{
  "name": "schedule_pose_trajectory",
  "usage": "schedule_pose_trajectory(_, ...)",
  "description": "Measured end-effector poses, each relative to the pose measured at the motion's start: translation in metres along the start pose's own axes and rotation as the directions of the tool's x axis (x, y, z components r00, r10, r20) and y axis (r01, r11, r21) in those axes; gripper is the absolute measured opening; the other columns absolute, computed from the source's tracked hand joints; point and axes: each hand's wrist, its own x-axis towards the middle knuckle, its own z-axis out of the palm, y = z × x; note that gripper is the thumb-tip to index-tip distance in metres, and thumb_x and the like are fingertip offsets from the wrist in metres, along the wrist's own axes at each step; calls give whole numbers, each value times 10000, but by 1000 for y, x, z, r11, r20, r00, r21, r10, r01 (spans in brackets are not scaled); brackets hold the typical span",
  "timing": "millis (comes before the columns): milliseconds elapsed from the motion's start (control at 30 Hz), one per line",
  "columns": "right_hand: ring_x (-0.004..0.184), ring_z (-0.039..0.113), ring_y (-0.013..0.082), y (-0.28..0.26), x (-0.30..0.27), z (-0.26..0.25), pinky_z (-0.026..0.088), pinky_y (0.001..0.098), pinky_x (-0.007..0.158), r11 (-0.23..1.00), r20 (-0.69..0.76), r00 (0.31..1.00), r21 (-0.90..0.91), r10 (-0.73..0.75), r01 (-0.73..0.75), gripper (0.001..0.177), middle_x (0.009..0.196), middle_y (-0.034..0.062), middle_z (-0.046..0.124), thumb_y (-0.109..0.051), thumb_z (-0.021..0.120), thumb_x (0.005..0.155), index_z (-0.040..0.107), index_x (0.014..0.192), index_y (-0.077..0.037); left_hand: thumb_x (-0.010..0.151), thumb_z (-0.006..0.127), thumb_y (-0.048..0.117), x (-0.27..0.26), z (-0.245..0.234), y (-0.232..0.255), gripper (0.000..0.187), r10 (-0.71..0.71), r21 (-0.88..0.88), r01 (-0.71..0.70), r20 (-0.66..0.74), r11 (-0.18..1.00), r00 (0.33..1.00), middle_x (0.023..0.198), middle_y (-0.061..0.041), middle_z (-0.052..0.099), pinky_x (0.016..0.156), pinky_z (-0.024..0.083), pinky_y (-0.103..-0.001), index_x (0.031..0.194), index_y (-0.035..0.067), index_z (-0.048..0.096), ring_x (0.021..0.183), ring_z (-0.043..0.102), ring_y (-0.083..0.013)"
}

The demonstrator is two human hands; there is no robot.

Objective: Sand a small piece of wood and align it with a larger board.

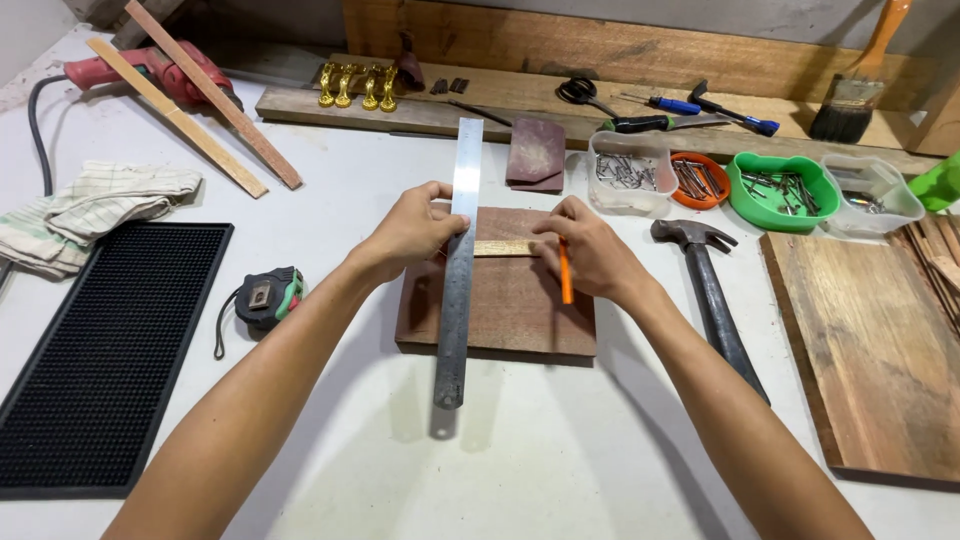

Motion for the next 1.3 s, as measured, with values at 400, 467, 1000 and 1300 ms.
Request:
schedule_pose_trajectory(400,906,653,289,-18,29,32,546,416,778,994,113,988,-25,108,-106,271,1035,113,607,-231,790,861,761,1054,-43,925,647,106,1,-26,-18,442,-48,-15,49,37,999,998,804,-102,746,495,596,-314,1323,-13,496,610,699,-157)
schedule_pose_trajectory(467,905,655,288,-14,30,36,548,410,783,993,102,988,-23,118,-116,267,1022,113,613,-239,797,858,763,1038,-44,932,654,116,3,-18,-28,438,-53,6,52,44,999,998,812,-130,743,492,603,-316,1318,-19,497,609,704,-173)
schedule_pose_trajectory(1000,889,657,267,-10,13,49,560,377,769,981,-70,994,182,87,-73,260,984,127,636,-191,808,861,744,1034,-7,918,679,138,18,13,-34,488,-81,151,80,6,985,997,853,-184,772,481,610,-297,1339,-41,507,586,732,-201)
schedule_pose_trajectory(1300,850,663,238,-14,10,52,587,341,753,987,-158,987,161,43,-18,172,952,116,614,-107,773,846,730,959,15,928,673,147,16,13,-31,505,-77,184,78,-16,980,997,763,-175,762,454,577,-304,1354,-56,492,538,714,-201)
